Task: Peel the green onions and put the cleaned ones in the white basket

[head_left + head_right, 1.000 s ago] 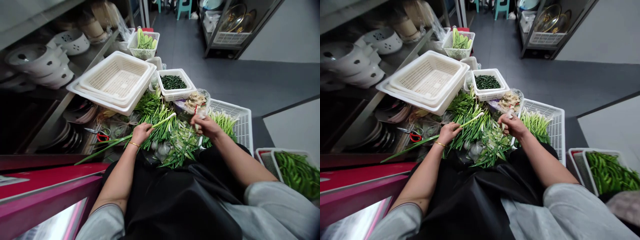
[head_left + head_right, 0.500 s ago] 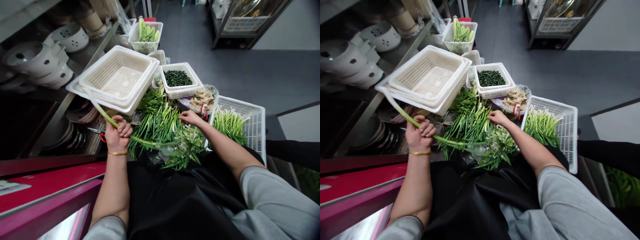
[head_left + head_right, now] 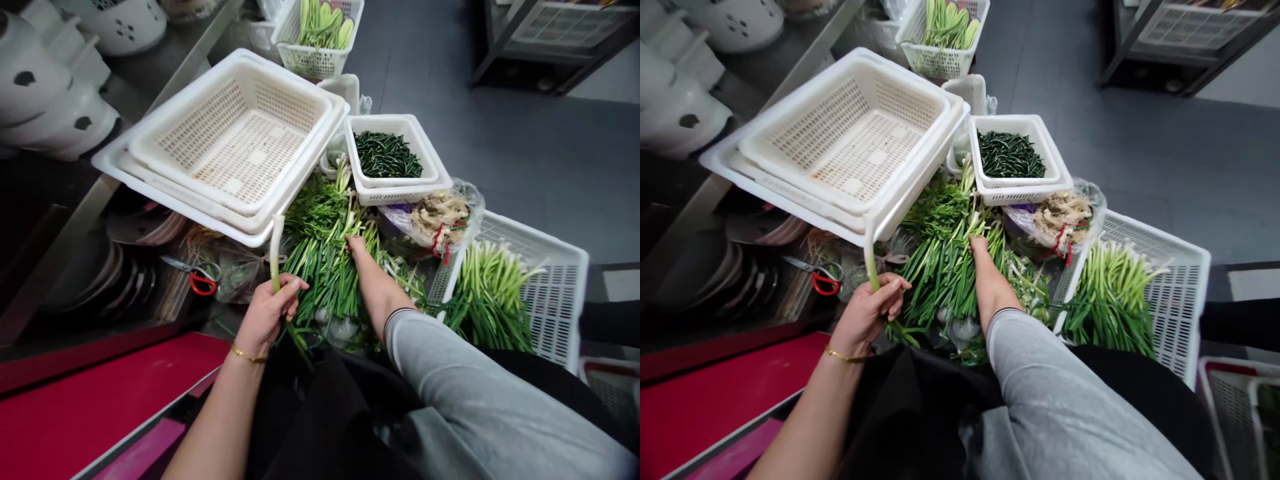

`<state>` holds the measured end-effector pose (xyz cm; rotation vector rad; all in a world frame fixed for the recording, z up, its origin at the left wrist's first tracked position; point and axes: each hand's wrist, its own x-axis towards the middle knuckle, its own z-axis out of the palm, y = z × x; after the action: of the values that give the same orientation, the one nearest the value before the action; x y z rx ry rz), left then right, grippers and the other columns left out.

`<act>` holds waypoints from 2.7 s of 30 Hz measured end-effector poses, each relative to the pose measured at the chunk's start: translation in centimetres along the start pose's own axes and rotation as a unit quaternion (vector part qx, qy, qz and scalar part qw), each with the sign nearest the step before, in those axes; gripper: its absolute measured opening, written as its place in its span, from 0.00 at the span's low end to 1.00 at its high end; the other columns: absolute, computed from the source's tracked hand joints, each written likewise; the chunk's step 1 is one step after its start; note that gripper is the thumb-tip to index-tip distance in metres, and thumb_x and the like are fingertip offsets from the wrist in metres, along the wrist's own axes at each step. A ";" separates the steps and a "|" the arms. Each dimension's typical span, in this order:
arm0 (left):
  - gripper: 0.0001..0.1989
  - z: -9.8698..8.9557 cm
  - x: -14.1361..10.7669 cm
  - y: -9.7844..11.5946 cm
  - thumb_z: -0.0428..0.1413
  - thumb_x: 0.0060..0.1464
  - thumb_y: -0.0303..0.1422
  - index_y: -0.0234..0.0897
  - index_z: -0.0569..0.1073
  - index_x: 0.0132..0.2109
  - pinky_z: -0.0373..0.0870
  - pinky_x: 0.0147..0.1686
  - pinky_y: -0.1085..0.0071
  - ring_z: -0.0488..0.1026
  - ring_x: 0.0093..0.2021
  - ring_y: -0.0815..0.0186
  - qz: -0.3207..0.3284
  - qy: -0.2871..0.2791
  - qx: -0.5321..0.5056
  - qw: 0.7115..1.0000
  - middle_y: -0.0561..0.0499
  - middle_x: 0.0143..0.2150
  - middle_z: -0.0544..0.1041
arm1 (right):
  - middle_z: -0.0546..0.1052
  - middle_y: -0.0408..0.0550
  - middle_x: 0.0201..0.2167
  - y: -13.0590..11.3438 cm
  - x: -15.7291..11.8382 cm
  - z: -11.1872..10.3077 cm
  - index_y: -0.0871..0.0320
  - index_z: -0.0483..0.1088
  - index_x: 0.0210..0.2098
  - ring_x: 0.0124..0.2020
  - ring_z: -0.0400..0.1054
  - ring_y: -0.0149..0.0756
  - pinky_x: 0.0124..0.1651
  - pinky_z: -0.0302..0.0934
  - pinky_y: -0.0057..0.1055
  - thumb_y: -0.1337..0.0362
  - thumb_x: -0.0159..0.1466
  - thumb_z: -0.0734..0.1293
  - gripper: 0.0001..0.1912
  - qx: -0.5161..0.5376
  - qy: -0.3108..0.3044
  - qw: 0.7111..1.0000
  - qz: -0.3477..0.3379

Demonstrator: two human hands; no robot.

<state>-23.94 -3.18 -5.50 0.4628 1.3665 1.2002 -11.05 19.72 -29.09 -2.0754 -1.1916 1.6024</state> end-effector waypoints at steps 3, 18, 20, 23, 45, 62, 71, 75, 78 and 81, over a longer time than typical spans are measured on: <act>0.14 0.0 0.3 0.0 0.59 0.50 0.41 0.31 0.74 0.32 0.48 0.16 0.78 0.54 0.16 0.77 0.011 0.013 0.018 1.000 0.58 0.15 0.58 | 0.74 0.46 0.28 -0.1 -0.7 -0.8 0.66 0.71 0.38 0.29 0.70 0.31 0.32 0.66 0.26 0.62 0.63 0.64 0.11 0.003 0.027 0.999 -0.040; 0.21 6.9 -1.9 -3.3 0.60 0.46 0.43 0.31 0.79 0.43 0.51 0.18 0.76 0.56 0.17 0.76 0.143 -0.050 0.150 0.977 0.54 0.22 0.72 | 0.77 0.48 0.33 -2.6 -25.4 -21.7 0.61 0.72 0.40 0.31 0.72 0.35 0.34 0.71 0.33 0.54 0.52 0.73 0.21 0.156 -0.108 0.897 -0.400; 0.21 8.7 -2.5 -3.9 0.62 0.44 0.41 0.31 0.79 0.44 0.52 0.19 0.76 0.57 0.17 0.75 0.147 -0.086 0.164 0.972 0.55 0.19 0.70 | 0.77 0.49 0.34 -1.7 -27.8 -21.3 0.61 0.72 0.40 0.35 0.73 0.37 0.35 0.72 0.34 0.55 0.50 0.74 0.22 0.187 -0.163 0.890 -0.382; 0.18 10.5 -3.1 -4.8 0.66 0.35 0.37 0.30 0.80 0.36 0.59 0.23 0.75 0.64 0.21 0.72 0.139 -0.093 0.172 0.971 0.52 0.22 0.74 | 0.78 0.48 0.34 0.4 -29.5 -19.1 0.62 0.73 0.39 0.34 0.73 0.36 0.33 0.72 0.32 0.56 0.48 0.74 0.22 0.208 -0.165 0.899 -0.349; 0.21 3.3 -5.0 -3.5 0.58 0.47 0.48 0.29 0.76 0.33 0.45 0.16 0.76 0.54 0.16 0.77 0.091 -0.130 0.237 0.958 0.49 0.24 0.75 | 0.78 0.54 0.32 3.0 -26.5 -22.5 0.65 0.74 0.41 0.34 0.73 0.36 0.36 0.67 0.27 0.58 0.59 0.68 0.16 -0.166 -0.068 0.922 -0.344; 0.10 0.5 -3.4 -1.2 0.57 0.51 0.38 0.38 0.74 0.39 0.70 0.29 0.63 0.69 0.20 0.66 0.066 -0.132 -0.093 0.985 0.54 0.19 0.68 | 0.71 0.49 0.17 -3.9 -6.7 -5.5 0.66 0.69 0.28 0.24 0.70 0.33 0.32 0.65 0.28 0.62 0.63 0.65 0.12 -0.059 -0.066 0.992 -0.086; 0.13 1.4 -1.3 -1.6 0.60 0.48 0.39 0.33 0.76 0.36 0.64 0.19 0.72 0.60 0.14 0.73 -0.031 -0.082 0.032 0.996 0.58 0.14 0.61 | 0.67 0.43 0.15 0.1 -5.5 -1.2 0.59 0.61 0.20 0.23 0.67 0.31 0.31 0.63 0.26 0.66 0.57 0.67 0.12 -0.084 -0.081 0.991 -0.070; 0.15 2.4 -0.7 -2.8 0.60 0.48 0.40 0.31 0.77 0.37 0.58 0.18 0.75 0.63 0.15 0.73 0.034 0.000 0.143 0.989 0.56 0.16 0.65 | 0.67 0.38 0.17 0.4 -10.9 -5.4 0.58 0.58 0.24 0.18 0.62 0.25 0.24 0.60 0.22 0.60 0.58 0.65 0.13 -0.022 -0.113 0.981 -0.154; 0.15 4.0 -1.0 -3.6 0.59 0.47 0.39 0.31 0.78 0.36 0.55 0.17 0.75 0.62 0.16 0.74 0.084 0.023 0.183 0.979 0.55 0.19 0.69 | 0.65 0.37 0.16 1.2 -16.7 -8.9 0.57 0.58 0.24 0.17 0.62 0.27 0.22 0.57 0.23 0.56 0.57 0.66 0.15 -0.007 -0.143 0.952 -0.272; 0.16 5.8 -1.9 -4.4 0.60 0.46 0.39 0.32 0.78 0.40 0.58 0.19 0.75 0.63 0.18 0.73 0.140 0.039 0.207 0.968 0.53 0.21 0.72 | 0.67 0.40 0.17 2.4 -22.5 -10.7 0.58 0.61 0.24 0.20 0.63 0.29 0.24 0.56 0.24 0.56 0.56 0.66 0.14 -0.089 -0.117 0.918 -0.368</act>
<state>-16.63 -4.33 -6.90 0.9379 1.6674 1.1659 -1.63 4.69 -11.44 -1.2566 -1.9552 1.4058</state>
